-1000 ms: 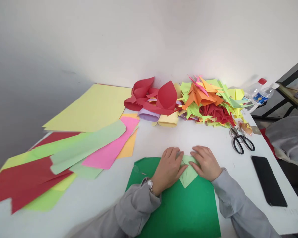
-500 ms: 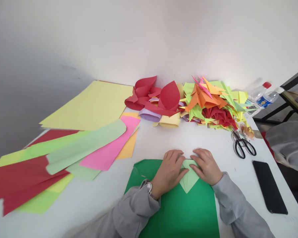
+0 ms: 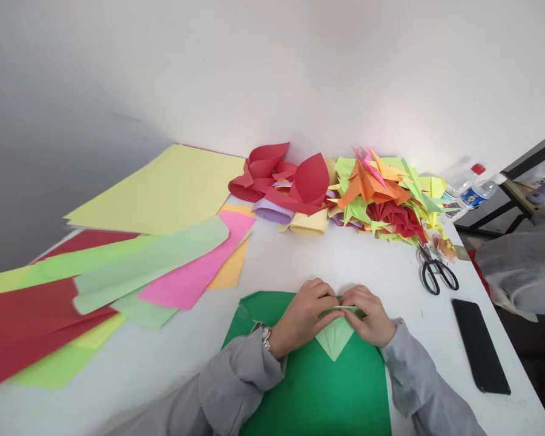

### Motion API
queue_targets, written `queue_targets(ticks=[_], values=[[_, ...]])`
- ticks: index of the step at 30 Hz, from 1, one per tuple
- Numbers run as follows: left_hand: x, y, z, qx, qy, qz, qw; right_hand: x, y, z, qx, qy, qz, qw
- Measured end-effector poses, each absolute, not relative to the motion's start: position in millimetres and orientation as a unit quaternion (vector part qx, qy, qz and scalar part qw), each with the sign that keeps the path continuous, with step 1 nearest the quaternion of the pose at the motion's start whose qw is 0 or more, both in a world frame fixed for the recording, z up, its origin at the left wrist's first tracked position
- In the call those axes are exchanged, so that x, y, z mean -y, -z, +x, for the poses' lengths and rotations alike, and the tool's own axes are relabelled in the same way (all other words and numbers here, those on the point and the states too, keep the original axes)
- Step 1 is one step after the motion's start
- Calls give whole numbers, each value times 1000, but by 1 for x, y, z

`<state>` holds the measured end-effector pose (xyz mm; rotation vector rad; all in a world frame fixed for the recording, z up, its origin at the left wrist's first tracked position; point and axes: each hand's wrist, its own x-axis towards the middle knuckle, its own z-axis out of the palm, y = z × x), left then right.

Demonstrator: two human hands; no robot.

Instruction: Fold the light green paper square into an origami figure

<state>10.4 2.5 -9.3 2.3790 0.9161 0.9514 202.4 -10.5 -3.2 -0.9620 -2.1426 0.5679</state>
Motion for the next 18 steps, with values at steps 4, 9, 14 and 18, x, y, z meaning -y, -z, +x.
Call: queue_targets(ticks=[4,9,14,18], values=[[-4,9,10,-296,-338,853,265,11,4,205,835,-225,-376,333],[-7,7,9,-280,-323,849,310,10,2,206,842,-238,-367,314],[-8,3,9,-277,-295,855,324,9,2,206,845,-251,-360,307],[-8,2,9,-276,-300,850,333,9,1,206,841,-259,-362,307]])
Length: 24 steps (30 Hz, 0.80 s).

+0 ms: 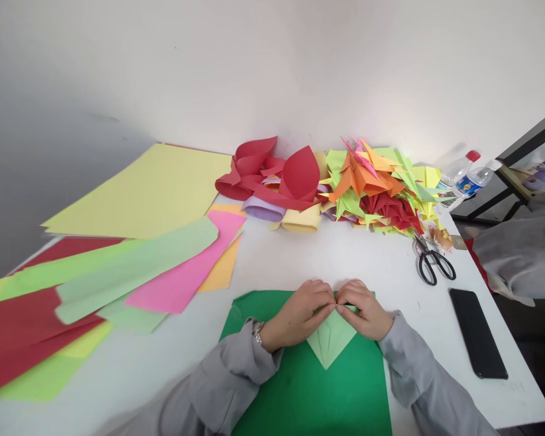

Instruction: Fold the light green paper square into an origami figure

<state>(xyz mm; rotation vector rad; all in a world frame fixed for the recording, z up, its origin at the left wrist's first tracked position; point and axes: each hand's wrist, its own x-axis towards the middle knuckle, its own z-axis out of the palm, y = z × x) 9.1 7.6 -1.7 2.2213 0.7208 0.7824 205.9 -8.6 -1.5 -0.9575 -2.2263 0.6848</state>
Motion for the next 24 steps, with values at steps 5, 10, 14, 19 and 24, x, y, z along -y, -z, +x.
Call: queue_targets(ticks=[5,10,14,19,24], values=[[-7,3,8,-271,-299,848,343,7,0,205,849,-265,-352,291],[-8,2,7,-270,-297,844,357,6,3,207,851,-275,-345,284],[-9,0,7,-265,-282,845,369,5,7,209,860,-286,-336,257],[-10,1,6,-267,-282,834,391,3,5,209,853,-309,-328,263],[-11,2,6,-256,-273,840,393,4,1,207,853,-317,-322,260]])
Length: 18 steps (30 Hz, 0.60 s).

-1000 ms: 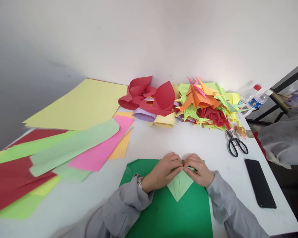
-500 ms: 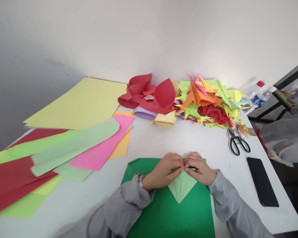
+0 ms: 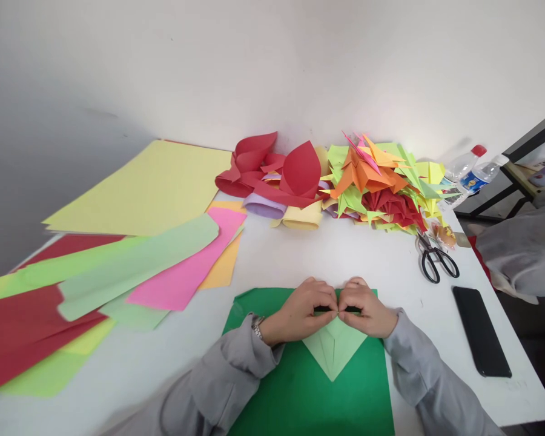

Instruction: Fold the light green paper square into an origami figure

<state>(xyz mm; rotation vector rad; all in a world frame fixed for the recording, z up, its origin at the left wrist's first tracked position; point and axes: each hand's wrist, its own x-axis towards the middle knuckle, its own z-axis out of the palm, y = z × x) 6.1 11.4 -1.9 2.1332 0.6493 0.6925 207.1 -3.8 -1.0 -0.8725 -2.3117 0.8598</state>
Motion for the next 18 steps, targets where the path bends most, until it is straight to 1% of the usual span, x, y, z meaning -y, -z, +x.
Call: queue_targets(ticks=[6,18], values=[[-13,2,6,-242,-251,855,383,4,1,208,866,-317,-315,227],[-15,3,7,-235,-218,872,371,6,5,203,869,-313,-317,216]])
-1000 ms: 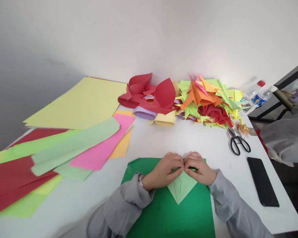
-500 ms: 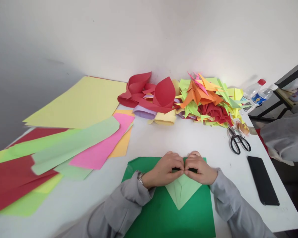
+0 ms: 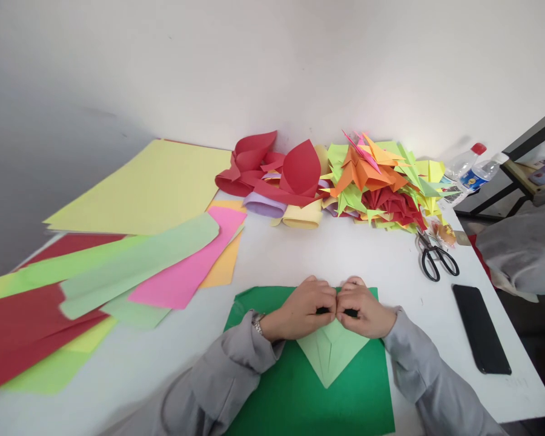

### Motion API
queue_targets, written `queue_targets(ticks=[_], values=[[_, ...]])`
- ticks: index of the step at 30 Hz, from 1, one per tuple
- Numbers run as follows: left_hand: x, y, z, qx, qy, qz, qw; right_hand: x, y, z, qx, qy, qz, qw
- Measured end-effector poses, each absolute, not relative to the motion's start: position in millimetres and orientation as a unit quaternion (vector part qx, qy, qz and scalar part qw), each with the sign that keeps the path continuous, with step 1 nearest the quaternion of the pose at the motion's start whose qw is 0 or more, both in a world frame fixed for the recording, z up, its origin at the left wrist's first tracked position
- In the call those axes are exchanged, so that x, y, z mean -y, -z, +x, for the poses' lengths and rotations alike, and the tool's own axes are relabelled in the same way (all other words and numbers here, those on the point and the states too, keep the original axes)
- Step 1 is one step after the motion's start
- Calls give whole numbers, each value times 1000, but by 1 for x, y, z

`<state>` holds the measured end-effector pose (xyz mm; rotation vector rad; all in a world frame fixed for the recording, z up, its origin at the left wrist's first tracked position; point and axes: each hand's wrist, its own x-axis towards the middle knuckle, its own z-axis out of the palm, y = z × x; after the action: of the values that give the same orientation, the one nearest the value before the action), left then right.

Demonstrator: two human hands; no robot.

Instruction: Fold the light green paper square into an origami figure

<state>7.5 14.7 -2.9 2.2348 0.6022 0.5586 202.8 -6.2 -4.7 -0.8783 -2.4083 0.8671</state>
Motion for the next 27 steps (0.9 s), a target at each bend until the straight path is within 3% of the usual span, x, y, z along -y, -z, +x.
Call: queue_targets(ticks=[18,27], values=[[-19,2,4,-218,-230,839,443,2,3,208,857,-347,-317,213],[-20,2,1,-219,-244,818,472,2,2,211,827,-375,-310,281]])
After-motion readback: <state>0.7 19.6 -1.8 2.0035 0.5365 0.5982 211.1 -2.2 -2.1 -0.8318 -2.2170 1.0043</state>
